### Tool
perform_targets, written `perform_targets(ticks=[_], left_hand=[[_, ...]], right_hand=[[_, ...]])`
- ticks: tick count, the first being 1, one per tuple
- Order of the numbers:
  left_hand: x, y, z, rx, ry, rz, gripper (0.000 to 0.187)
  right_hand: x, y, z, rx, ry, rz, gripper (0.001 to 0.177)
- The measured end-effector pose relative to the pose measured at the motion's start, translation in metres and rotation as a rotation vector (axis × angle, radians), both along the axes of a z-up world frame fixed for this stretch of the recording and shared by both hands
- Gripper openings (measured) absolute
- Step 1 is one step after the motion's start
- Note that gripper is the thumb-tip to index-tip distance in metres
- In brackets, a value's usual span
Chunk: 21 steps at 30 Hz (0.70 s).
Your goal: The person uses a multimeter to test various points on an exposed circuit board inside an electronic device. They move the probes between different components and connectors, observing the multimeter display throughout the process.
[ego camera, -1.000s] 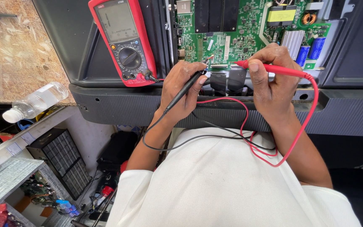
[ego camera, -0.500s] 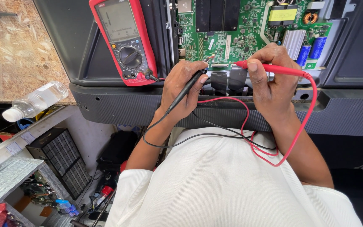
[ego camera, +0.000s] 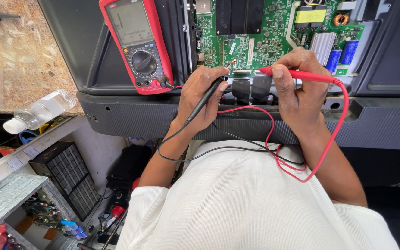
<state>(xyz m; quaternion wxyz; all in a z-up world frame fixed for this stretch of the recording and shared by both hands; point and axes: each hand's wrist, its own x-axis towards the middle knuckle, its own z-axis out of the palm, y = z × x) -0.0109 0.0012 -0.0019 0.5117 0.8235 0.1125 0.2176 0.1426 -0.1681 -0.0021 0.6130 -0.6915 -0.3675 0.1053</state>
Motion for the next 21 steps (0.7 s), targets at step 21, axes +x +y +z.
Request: perform_targets(ticks=[21], left_hand=[[-0.005,0.005,0.016,0.126,0.005,0.018,0.023]], right_hand=[[-0.001,-0.001,0.034,-0.081,-0.058,-0.113,0.032]])
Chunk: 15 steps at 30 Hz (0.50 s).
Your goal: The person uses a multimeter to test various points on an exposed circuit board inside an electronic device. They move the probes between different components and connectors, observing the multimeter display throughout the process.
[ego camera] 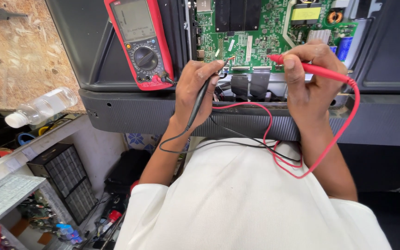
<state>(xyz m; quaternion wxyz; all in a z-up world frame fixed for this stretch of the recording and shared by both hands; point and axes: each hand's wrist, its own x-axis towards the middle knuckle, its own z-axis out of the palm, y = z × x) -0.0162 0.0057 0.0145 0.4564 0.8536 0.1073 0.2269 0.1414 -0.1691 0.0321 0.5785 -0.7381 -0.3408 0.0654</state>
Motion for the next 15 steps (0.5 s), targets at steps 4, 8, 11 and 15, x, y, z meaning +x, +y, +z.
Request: perform_targets(ticks=[4,8,11,15], left_hand=[[-0.005,0.012,0.006,0.134,-0.027,0.020,0.059],[-0.020,0.033,0.026,0.368,0.125,0.149,0.033],[-0.033,0.058,0.027,0.561,0.101,0.218,0.035],[-0.045,0.075,0.031,0.526,0.214,0.206,0.056]], right_hand=[[0.009,-0.011,0.017,0.054,0.000,-0.086,0.036],[0.030,-0.053,0.016,0.034,-0.008,-0.131,0.036],[0.048,-0.088,0.010,-0.056,-0.130,-0.165,0.040],[0.062,-0.123,0.013,-0.212,-0.142,-0.031,0.019]])
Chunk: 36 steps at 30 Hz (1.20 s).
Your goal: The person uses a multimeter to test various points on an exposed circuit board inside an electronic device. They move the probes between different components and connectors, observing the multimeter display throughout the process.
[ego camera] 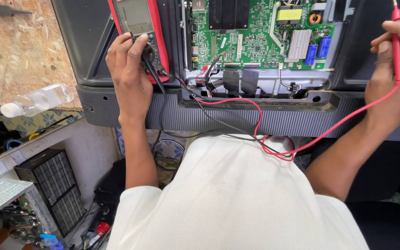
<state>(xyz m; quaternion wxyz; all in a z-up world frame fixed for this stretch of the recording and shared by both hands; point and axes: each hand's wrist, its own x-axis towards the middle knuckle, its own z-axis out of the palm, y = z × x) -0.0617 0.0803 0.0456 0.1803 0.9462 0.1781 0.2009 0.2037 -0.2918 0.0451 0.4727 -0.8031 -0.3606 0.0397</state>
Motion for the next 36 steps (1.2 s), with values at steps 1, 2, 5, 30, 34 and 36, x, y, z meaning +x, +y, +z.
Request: perform_targets(ticks=[1,2,5,30,34,36], left_hand=[[-0.002,0.003,-0.002,-0.018,0.025,0.018,0.061],[-0.001,0.003,-0.003,-0.014,0.019,0.014,0.061],[0.002,0.001,-0.003,-0.055,-0.011,0.031,0.060],[0.054,-0.104,-0.031,-0.052,0.116,-0.199,0.021],[0.048,-0.102,-0.011,-0.240,0.044,-0.245,0.011],[0.045,-0.104,-0.008,-0.233,-0.007,-0.270,0.009]], right_hand=[[0.004,-0.006,0.002,-0.052,0.001,0.038,0.028],[0.008,-0.012,0.004,-0.047,-0.005,0.034,0.028],[0.020,-0.029,0.003,-0.243,-0.123,0.142,0.047],[-0.112,0.081,0.006,-0.213,0.126,0.215,0.014],[-0.118,0.083,-0.008,-0.351,0.010,0.236,0.016],[-0.118,0.085,-0.016,-0.342,-0.032,0.261,0.018]])
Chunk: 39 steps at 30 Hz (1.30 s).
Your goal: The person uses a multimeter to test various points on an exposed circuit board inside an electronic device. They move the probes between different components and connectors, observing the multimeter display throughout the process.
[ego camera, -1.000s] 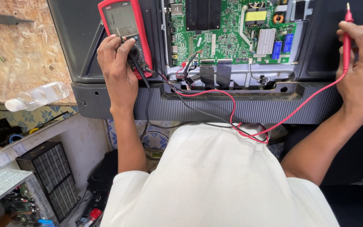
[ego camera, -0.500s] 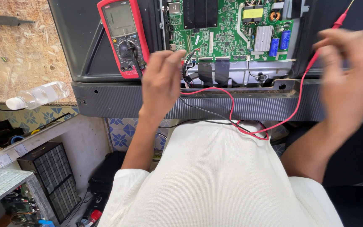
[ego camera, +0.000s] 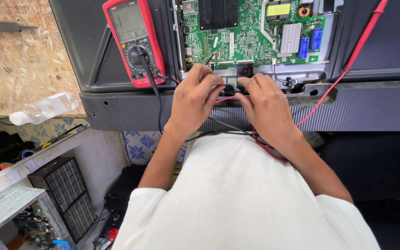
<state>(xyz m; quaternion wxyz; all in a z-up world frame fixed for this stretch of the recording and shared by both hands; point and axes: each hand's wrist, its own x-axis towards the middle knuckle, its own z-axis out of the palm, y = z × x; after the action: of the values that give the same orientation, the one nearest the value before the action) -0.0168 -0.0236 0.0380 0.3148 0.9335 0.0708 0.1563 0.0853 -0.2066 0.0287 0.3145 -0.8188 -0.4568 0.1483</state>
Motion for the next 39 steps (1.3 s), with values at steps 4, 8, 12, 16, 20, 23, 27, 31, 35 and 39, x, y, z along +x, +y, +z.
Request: perform_targets(ticks=[4,8,12,16,20,23,27,31,35,39], left_hand=[[-0.016,-0.012,-0.023,0.031,-0.119,-0.023,0.005],[-0.019,-0.021,-0.024,-0.036,-0.220,-0.047,0.008],[-0.026,-0.025,-0.044,-0.074,-0.317,-0.056,0.009],[-0.030,-0.027,-0.052,-0.093,-0.356,-0.088,0.009],[-0.028,-0.023,-0.042,-0.139,-0.329,-0.123,0.014],[-0.030,-0.020,-0.042,-0.178,-0.309,-0.154,0.014],[-0.028,-0.016,-0.032,-0.220,-0.289,-0.180,0.014],[-0.029,-0.014,-0.029,-0.253,-0.281,-0.204,0.017],[-0.029,-0.012,-0.028,-0.286,-0.284,-0.204,0.018],[-0.030,-0.012,-0.028,-0.307,-0.266,-0.200,0.021]], right_hand=[[-0.007,0.009,-0.024,0.126,-0.041,0.075,0.015],[-0.006,0.009,-0.034,0.250,-0.001,0.092,0.011],[-0.005,0.009,-0.033,0.323,0.081,0.098,0.014],[-0.005,0.005,-0.035,0.339,0.144,0.111,0.024],[-0.007,0.005,-0.036,0.338,0.143,0.125,0.026],[-0.007,0.004,-0.037,0.308,0.112,0.137,0.028],[-0.007,0.004,-0.038,0.305,0.095,0.151,0.028],[-0.006,0.004,-0.039,0.309,0.094,0.146,0.028],[-0.006,0.004,-0.040,0.308,0.095,0.149,0.028],[-0.007,0.003,-0.043,0.309,0.093,0.152,0.028]])
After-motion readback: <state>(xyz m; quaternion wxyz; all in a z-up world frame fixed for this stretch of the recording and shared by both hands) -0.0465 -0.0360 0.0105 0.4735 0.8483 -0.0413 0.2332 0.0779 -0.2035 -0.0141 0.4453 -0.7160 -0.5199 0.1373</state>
